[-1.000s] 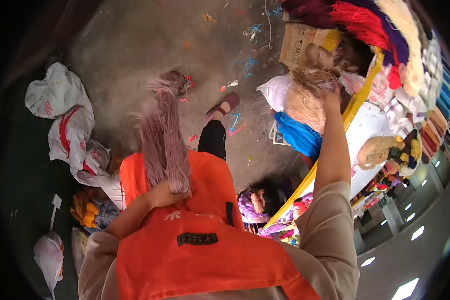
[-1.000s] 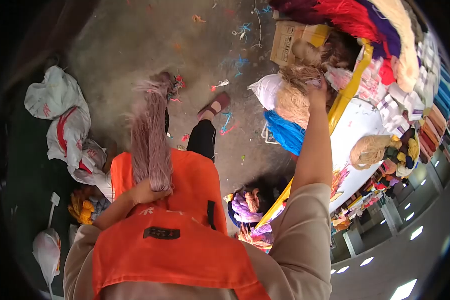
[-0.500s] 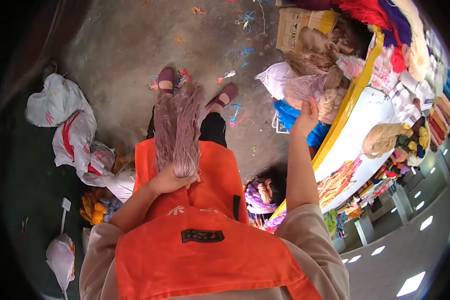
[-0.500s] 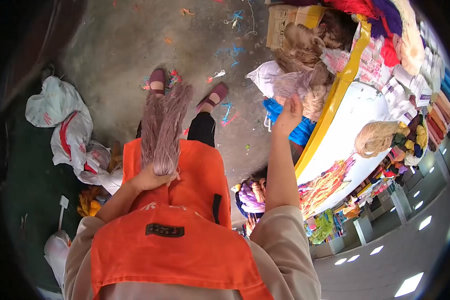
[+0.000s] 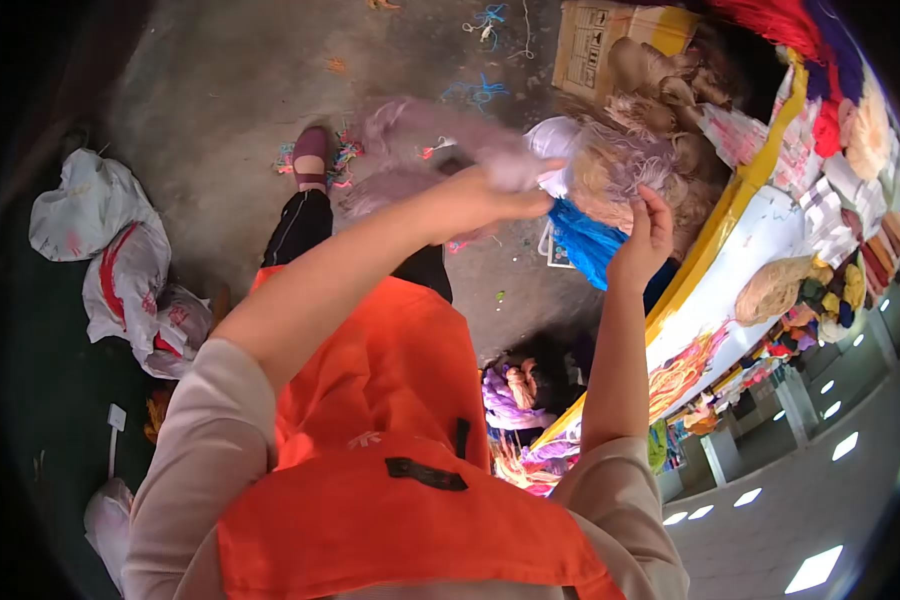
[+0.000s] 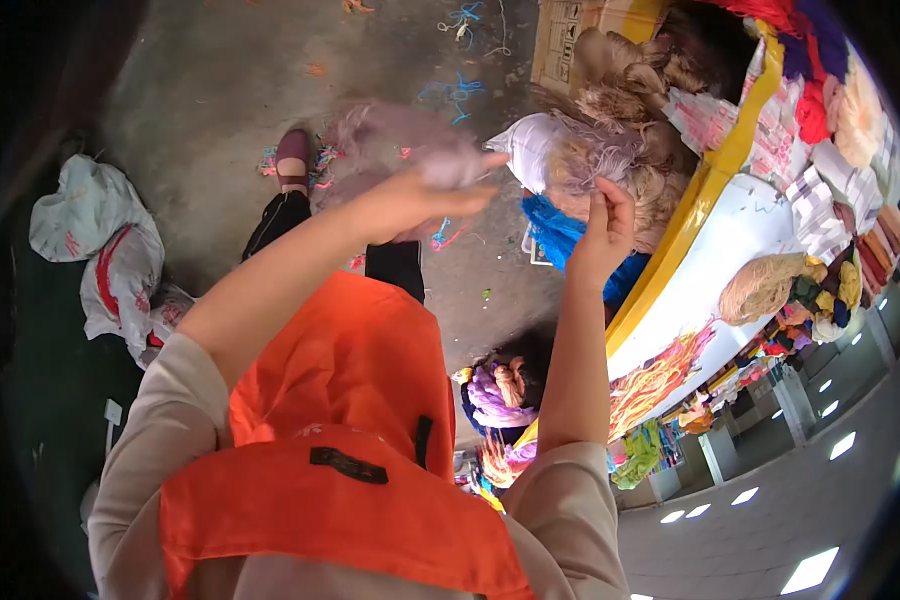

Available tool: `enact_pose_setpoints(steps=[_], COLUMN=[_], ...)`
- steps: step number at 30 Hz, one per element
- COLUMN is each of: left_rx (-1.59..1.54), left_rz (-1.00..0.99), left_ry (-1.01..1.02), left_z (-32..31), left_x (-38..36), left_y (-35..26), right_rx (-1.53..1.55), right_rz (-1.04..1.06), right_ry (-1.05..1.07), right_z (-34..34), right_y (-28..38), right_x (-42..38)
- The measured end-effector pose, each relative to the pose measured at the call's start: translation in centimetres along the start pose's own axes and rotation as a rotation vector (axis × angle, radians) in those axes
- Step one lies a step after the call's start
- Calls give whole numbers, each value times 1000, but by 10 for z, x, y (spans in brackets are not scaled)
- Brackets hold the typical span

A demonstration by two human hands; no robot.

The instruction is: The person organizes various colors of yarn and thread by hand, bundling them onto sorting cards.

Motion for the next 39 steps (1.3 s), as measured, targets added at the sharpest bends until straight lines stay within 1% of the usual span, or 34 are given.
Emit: enact_pose_setpoints(steps=[1,3,4,6,7,8,9,10,11,13,14,16,17,19,20,22,24,25,26,27,28,29,30,32,33,34,35,36,37,39], left_rx=[10,-142,-252,-300,-315,-243,-167,-124,-127,-140,128,144,18,186,269,344,492,363,228,487,626,757,594,30,296,232,163,171,170,132], left_rz=[-53,-112,-241,-217,-242,-102,44,-10,-10,-181,-302,-495,-675,-327,-259,-291,-359,-576,-790,-710,-583,-445,-399,-222,-8,-240,-468,-416,-410,-389], left_ry=[-43,-58,3,22,-12,-64,-113,-171,-165,-107,-94,49,128,149,214,335,392,378,360,504,721,935,925,960,1029,931,822,942,940,853], left_z=[-3,-11,-17,-24,-26,-24,-21,-18,-18,-15,-13,-20,-22,-24,-30,-40,-44,-49,-55,-71,-81,-90,-101,-97,-105,-97,-89,-115,-120,-109], left_x=[26,81,101,133,142,152,153,162,166,169,168,141,141,130,132,92,62,48,36,34,23,12,1,-31,-45,-55,-66,-66,-71,-83], left_y=[-15,-29,-39,-46,-49,-44,-42,-38,-33,-33,-37,-55,-53,-46,-35,-35,-24,-26,-21,19,23,28,63,39,60,52,39,62,85,77], right_rx=[20,-1,-6,10,43,33,123,215,189,13,-132,-191,-301,-423,-428,-393,-351,-330,-309,-287,-266,-245,-224,-179,-155,-131,-109,-87,-65,-18], right_rz=[14,46,51,33,19,25,30,35,5,-90,59,74,98,23,22,2,-15,-26,-38,-50,-63,-76,-89,-115,-128,-143,-159,-176,-192,-219], right_ry=[1,45,59,159,187,196,121,43,-99,-139,-28,-115,-76,-108,-107,-117,-134,-142,-150,-159,-167,-172,-177,-192,-203,-217,-227,-234,-242,-261], right_z=[-1,1,-2,0,0,-1,1,3,5,-9,-6,-1,18,23,25,41,53,52,71,72,67,68,70,73,89,84,68,50,42,39], right_y=[-2,-10,-9,-23,-28,-34,-39,-43,-50,-46,-62,-66,-85,-66,-68,-73,-77,-79,-73,-58,-49,-53,-59,-69,-52,-67,-93,-118,-135,-145], right_x=[3,10,15,21,24,29,34,37,42,68,82,100,117,133,134,144,147,139,132,94,62,64,70,78,55,67,101,138,161,165])
Point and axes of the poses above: each hand's wrist, its own x-axis towards the middle knuckle, its own z-axis out of the back of the hand, y = z × x, the point moved 5 cm from there along x, towards the middle knuckle, and after that the axes turned 12 degrees about z, right-handed, at the moved point
